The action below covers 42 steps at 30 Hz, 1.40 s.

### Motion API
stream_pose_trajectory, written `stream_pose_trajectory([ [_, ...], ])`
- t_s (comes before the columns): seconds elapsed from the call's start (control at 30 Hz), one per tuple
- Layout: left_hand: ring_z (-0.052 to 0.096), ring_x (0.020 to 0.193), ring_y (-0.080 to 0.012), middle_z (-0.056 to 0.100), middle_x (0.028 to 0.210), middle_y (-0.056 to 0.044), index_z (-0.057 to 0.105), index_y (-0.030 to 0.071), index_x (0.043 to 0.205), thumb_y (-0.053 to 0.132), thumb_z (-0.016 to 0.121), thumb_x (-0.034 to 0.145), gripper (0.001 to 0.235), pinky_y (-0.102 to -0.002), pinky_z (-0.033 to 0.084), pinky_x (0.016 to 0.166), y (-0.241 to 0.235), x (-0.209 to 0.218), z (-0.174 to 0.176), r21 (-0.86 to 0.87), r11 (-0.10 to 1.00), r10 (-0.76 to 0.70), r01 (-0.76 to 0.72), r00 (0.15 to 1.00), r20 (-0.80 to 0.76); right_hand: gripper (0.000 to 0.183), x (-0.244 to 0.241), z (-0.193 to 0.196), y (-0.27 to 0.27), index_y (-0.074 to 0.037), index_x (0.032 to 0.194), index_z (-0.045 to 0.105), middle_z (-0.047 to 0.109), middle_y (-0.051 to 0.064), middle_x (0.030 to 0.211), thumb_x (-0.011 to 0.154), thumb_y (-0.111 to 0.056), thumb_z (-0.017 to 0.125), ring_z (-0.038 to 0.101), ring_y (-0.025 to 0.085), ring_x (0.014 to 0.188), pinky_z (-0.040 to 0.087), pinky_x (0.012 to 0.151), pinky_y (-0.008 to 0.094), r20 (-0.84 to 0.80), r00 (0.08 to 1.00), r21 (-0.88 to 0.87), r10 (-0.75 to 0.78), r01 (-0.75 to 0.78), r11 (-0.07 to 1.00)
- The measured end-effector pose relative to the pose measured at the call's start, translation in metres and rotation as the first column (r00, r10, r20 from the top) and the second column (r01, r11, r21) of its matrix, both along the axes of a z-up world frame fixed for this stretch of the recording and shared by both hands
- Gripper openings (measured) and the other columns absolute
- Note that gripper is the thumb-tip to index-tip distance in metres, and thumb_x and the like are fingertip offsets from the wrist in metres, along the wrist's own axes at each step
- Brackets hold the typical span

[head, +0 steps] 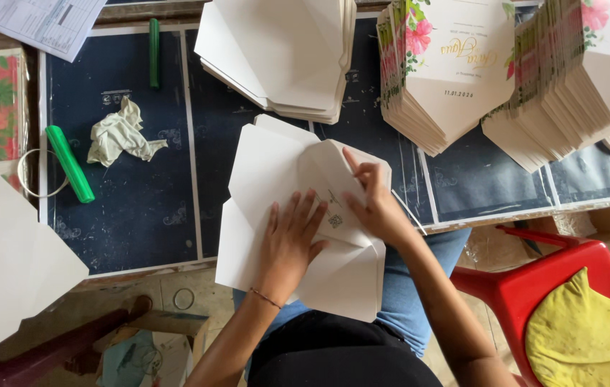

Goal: The person folds white paper sheets by hand, pressing the creases flat and stacking the finished items on the table. They handle the paper directly without tools, repeating the folding process for multiple sheets.

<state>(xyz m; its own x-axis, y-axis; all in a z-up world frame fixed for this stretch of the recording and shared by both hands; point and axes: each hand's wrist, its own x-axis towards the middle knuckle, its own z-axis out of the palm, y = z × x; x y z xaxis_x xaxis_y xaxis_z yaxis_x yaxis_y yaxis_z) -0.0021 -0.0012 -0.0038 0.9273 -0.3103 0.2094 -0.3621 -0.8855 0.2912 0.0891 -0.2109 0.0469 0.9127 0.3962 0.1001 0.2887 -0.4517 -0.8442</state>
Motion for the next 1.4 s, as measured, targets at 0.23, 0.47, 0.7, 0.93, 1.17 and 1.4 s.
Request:
stream_pose_trajectory([
  [0.23, 0.053, 0.150, -0.0407, 0.055, 0.158, -0.019, 0.066, 0.010, 0.141, 0.049, 0.084, 0.087, 0.069, -0.063, 0.037, 0.127, 0.001, 0.003, -0.018, -0.097, 0.995, 0.027, -0.017, 0.994, 0.109, 0.112, -0.015, -0.018, 0.032, 0.010, 0.171, 0.004, 0.016, 0.040, 0.177, 0.104, -0.063, 0.057, 0.012, 0.057, 0.163, 0.008, 0.133, 0.066, -0.080, 0.963, -0.142, 0.256, -0.265, 0.954],
  [0.47, 0.053, 0.146, -0.0498, 0.037, 0.163, -0.030, 0.039, 0.008, 0.161, 0.041, 0.077, 0.098, 0.080, -0.058, 0.048, 0.121, -0.009, 0.012, 0.002, -0.331, 0.940, -0.017, 0.079, 0.983, 0.184, 0.124, -0.025, -0.011, -0.015, -0.002, 0.173, 0.018, 0.033, 0.028, 0.171, 0.083, -0.057, 0.083, 0.039, 0.055, 0.153, 0.037, 0.124, 0.066, -0.042, 0.994, -0.134, 0.105, -0.110, 0.985],
  [0.7, 0.047, 0.154, -0.0457, 0.034, 0.170, -0.029, 0.036, 0.016, 0.169, 0.022, 0.089, 0.091, 0.094, -0.068, 0.043, 0.121, -0.024, 0.038, 0.020, -0.277, 0.957, 0.002, 0.088, 0.951, 0.309, 0.025, -0.041, -0.076, -0.052, -0.012, 0.119, 0.080, 0.070, 0.003, 0.125, 0.095, -0.013, 0.074, 0.068, 0.028, 0.111, 0.058, 0.093, 0.039, 0.361, 0.921, -0.279, -0.148, 0.258, 0.925],
  [0.93, 0.061, 0.120, -0.0377, 0.054, 0.143, -0.022, 0.071, 0.007, 0.127, 0.014, 0.083, 0.087, 0.042, -0.052, 0.058, 0.101, 0.013, -0.003, 0.043, -0.456, 0.889, 0.284, 0.047, 0.724, 0.628, 0.016, 0.042, -0.053, -0.073, -0.009, 0.085, 0.077, 0.070, 0.007, 0.071, 0.101, -0.011, 0.079, 0.061, 0.018, 0.066, 0.052, 0.066, 0.037, 0.128, 0.943, 0.227, -0.307, 0.273, 0.935],
  [1.17, 0.062, 0.126, -0.0376, 0.049, 0.147, -0.021, 0.061, 0.003, 0.141, 0.012, 0.068, 0.110, 0.033, -0.050, 0.057, 0.107, 0.002, 0.006, 0.095, -0.385, 0.922, 0.127, 0.037, 0.911, 0.391, 0.046, 0.153, 0.118, 0.003, -0.008, 0.147, 0.051, 0.065, 0.013, 0.129, 0.120, -0.045, 0.053, 0.075, 0.026, 0.121, 0.066, 0.090, 0.037, 0.310, 0.936, 0.286, -0.164, 0.073, 0.955],
  [1.4, 0.035, 0.157, -0.0543, 0.042, 0.173, -0.018, 0.049, 0.028, 0.166, 0.042, 0.077, 0.098, 0.074, -0.084, 0.031, 0.114, -0.007, 0.023, 0.043, -0.030, 1.000, -0.012, 0.010, 0.998, -0.067, 0.041, 0.072, 0.028, -0.047, 0.002, 0.125, 0.076, 0.072, 0.025, 0.109, 0.098, -0.027, 0.088, 0.072, 0.051, 0.100, 0.061, 0.084, 0.061, 0.472, 0.849, -0.283, -0.237, 0.401, 0.871],
])
